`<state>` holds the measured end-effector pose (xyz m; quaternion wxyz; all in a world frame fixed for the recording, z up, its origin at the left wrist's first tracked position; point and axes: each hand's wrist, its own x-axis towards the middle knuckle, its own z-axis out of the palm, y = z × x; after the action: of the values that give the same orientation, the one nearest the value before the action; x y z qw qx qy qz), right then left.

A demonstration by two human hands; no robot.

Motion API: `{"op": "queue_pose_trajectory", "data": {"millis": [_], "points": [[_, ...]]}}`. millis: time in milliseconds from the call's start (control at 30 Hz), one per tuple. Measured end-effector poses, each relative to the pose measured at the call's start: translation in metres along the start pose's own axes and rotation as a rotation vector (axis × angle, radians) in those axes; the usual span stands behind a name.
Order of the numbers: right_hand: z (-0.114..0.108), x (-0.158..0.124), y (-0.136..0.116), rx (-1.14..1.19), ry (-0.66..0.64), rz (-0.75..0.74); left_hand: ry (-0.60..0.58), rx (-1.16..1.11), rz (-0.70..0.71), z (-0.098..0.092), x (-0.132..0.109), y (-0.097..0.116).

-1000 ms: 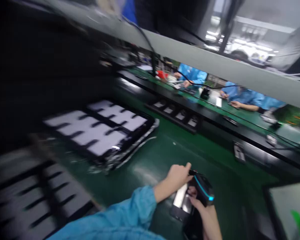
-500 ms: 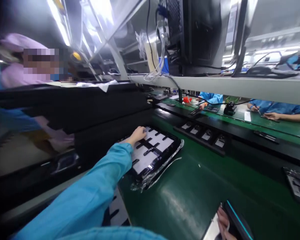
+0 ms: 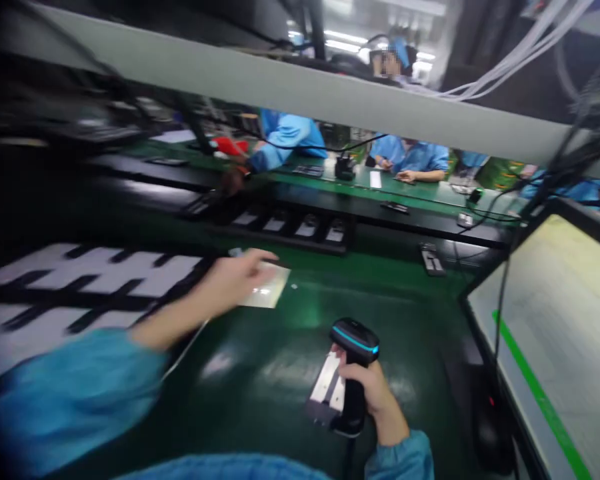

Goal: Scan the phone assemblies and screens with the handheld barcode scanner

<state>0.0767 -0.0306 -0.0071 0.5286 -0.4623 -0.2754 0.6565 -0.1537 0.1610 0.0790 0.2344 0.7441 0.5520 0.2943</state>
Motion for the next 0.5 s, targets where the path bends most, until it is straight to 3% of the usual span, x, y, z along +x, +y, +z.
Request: {"op": "queue_pose_trajectory", "data": {"millis": [100, 233, 333, 500], "points": [[-0.004, 0.001, -0.007, -0.026, -0.058, 0.004, -0.088, -0.045, 0.064, 0.037, -0.03, 0.017], [-0.005, -0.002, -0.011, -0.063, -0.091, -0.015, -0.078, -0.155, 0.049, 0.085, -0.035, 0.025], [-0.004, -0.004, -0.011, -0.059, -0.084, -0.035, -0.094, -0.191, 0.056, 0.091, -0.031, 0.018], [-0.006, -0.005, -0.014, -0.016, -0.082, -0.029, -0.128, -0.254, 0.031, 0.078, -0.036, 0.005]]}}
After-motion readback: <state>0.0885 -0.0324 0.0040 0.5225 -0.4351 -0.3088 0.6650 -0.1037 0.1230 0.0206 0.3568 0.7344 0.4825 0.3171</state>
